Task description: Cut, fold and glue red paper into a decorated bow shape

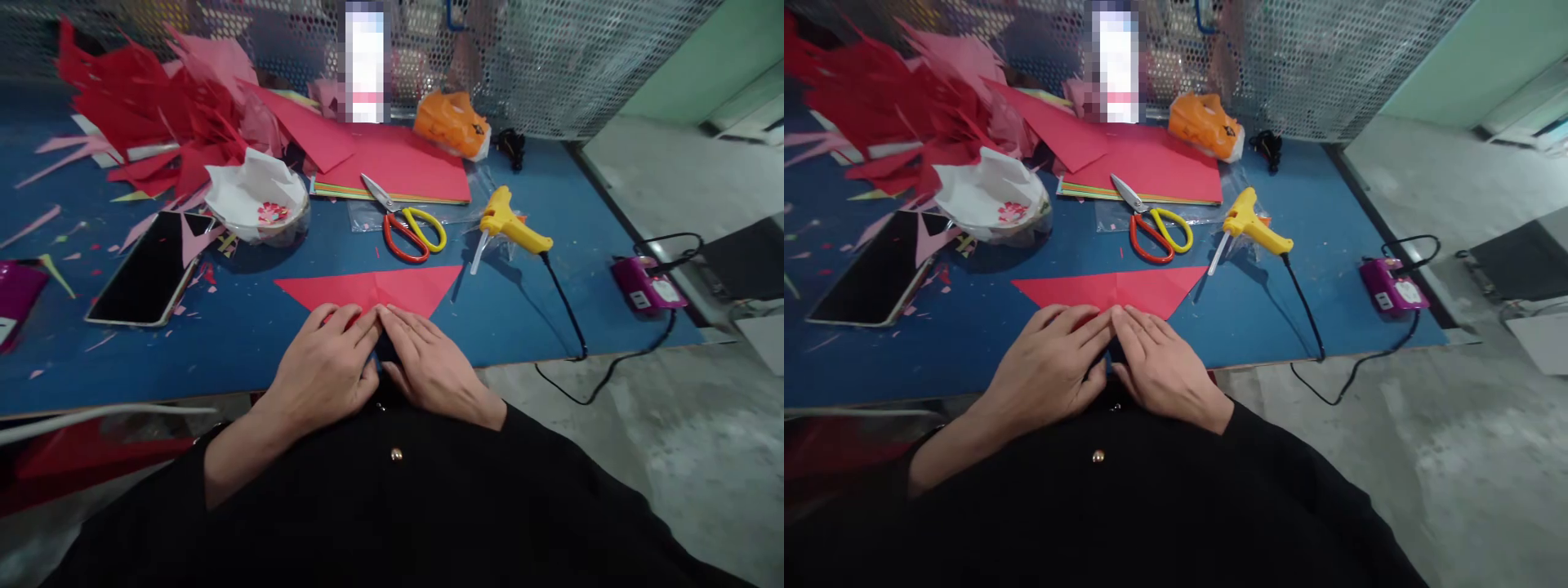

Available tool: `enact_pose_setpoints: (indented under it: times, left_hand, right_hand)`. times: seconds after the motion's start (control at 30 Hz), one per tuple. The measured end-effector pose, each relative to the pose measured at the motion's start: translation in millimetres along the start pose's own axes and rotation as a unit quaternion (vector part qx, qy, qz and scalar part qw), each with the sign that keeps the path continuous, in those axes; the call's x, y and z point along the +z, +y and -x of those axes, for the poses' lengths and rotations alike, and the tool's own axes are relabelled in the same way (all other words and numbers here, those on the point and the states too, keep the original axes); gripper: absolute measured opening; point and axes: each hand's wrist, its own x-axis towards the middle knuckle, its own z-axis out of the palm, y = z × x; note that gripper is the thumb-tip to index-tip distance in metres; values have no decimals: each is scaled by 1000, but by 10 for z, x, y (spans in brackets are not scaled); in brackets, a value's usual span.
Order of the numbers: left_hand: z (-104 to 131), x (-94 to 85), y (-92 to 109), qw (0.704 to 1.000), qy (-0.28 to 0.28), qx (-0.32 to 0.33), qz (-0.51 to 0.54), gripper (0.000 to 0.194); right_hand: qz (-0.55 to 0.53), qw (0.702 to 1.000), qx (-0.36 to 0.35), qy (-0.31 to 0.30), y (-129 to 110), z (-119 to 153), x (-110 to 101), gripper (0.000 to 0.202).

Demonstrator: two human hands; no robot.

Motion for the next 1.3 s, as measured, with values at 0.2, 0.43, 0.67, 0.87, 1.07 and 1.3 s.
enact_pose_setpoints:
  times: [0.2, 0.43, 0.67, 0.87, 1.07, 1.3]
  left_hand:
    - [73, 39, 65, 999, 19, -31, -6, 50]
    - [455, 12, -41, 995, 47, -85, -13, 53]
    - [457, -43, -73, 967, 123, -179, 130, 33]
    - [-44, -180, -194, 444, 443, -423, 654, 19]
    - [-310, -312, -282, 373, 459, -418, 689, 11]
    - [-452, -254, -422, 817, 300, -339, 357, 34]
  right_hand:
    - [44, 997, 23, -54, -27, 86, -10, 68]
    - [128, 990, 31, -45, 107, 323, -133, 65]
    - [208, 977, -9, -54, 124, 6, -324, 36]
    - [237, 964, -24, -118, 27, -371, -362, 26]
    - [244, 964, -17, -101, -2, -463, -240, 20]
    - [248, 968, -38, -17, 84, -534, -299, 31]
